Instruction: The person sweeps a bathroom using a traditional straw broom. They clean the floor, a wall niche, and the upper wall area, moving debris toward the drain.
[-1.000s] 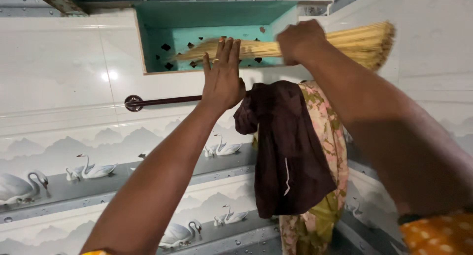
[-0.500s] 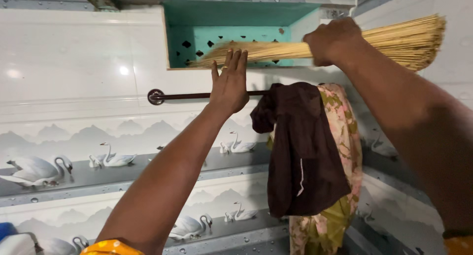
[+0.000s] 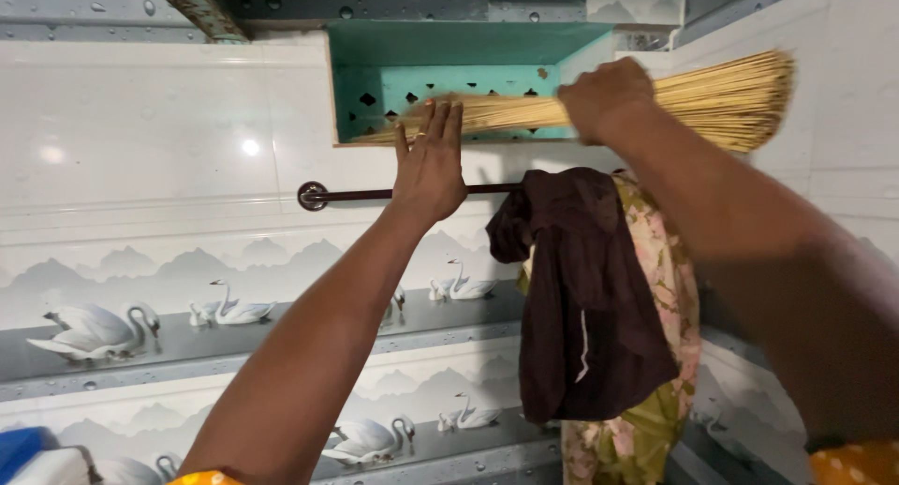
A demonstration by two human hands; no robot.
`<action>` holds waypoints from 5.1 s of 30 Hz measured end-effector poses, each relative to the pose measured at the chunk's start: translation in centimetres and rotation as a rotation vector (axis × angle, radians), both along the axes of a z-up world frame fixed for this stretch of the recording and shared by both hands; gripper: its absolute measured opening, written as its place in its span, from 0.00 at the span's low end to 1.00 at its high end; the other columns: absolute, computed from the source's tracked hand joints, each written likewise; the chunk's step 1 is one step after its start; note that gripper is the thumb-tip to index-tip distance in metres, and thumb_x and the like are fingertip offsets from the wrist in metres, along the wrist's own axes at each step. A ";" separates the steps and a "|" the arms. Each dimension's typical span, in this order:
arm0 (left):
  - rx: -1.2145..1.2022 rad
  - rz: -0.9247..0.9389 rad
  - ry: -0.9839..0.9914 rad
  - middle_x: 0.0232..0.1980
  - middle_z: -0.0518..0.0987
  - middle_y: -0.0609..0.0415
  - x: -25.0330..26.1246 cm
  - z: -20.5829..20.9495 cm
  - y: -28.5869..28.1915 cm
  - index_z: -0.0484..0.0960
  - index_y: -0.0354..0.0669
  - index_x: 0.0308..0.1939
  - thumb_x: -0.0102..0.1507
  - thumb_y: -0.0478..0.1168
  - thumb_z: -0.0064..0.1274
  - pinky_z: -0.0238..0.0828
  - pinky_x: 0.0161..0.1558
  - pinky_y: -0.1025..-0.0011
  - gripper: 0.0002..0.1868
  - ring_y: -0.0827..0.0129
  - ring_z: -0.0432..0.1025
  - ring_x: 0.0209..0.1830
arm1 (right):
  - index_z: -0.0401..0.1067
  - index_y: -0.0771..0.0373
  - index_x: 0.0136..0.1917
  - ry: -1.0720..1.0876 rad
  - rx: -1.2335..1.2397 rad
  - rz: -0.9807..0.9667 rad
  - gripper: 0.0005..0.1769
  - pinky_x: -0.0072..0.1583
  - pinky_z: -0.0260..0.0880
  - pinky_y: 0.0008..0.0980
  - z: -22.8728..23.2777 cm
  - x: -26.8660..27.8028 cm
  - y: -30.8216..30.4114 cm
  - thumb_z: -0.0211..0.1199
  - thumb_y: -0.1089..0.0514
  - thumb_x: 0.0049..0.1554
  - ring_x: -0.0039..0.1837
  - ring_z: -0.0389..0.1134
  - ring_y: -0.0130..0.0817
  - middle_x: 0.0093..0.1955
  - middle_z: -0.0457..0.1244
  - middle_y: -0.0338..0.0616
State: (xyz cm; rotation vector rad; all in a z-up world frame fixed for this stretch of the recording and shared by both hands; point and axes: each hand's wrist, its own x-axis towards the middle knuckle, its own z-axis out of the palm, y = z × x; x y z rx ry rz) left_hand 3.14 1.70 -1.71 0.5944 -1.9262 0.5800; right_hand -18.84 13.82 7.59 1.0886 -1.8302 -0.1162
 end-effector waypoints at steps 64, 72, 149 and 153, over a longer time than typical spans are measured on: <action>-0.011 0.164 0.072 0.80 0.55 0.42 5.9 -0.3 -8.4 0.52 0.37 0.77 0.58 0.34 0.59 0.38 0.74 0.34 0.46 0.49 0.44 0.83 | 0.67 0.66 0.64 -1.857 -0.404 1.511 0.21 0.45 0.78 0.44 -6.4 -0.2 -20.4 0.61 0.52 0.63 0.45 0.69 0.44 0.47 0.63 0.50; 0.013 0.167 0.075 0.81 0.54 0.42 7.1 -0.6 -8.5 0.51 0.37 0.79 0.58 0.31 0.57 0.38 0.74 0.33 0.47 0.49 0.43 0.83 | 0.61 0.67 0.67 -0.960 0.037 1.164 0.31 0.49 0.76 0.39 -9.0 7.0 -16.7 0.68 0.55 0.55 0.50 0.70 0.37 0.51 0.66 0.47; 0.111 0.348 0.097 0.81 0.53 0.43 2.9 -0.9 -11.2 0.50 0.37 0.78 0.55 0.29 0.53 0.34 0.75 0.35 0.48 0.51 0.40 0.84 | 0.55 0.47 0.83 0.220 -0.114 0.149 0.37 0.56 0.74 0.46 2.0 -8.3 -14.4 0.56 0.55 0.62 0.51 0.76 0.41 0.49 0.72 0.40; 0.079 0.358 0.091 0.81 0.52 0.42 1.8 -0.7 -11.8 0.51 0.37 0.77 0.55 0.29 0.52 0.33 0.75 0.34 0.47 0.50 0.39 0.83 | 0.54 0.38 0.82 0.256 0.025 0.211 0.35 0.72 0.59 0.53 1.0 -7.0 -14.8 0.55 0.57 0.65 0.57 0.73 0.42 0.47 0.72 0.37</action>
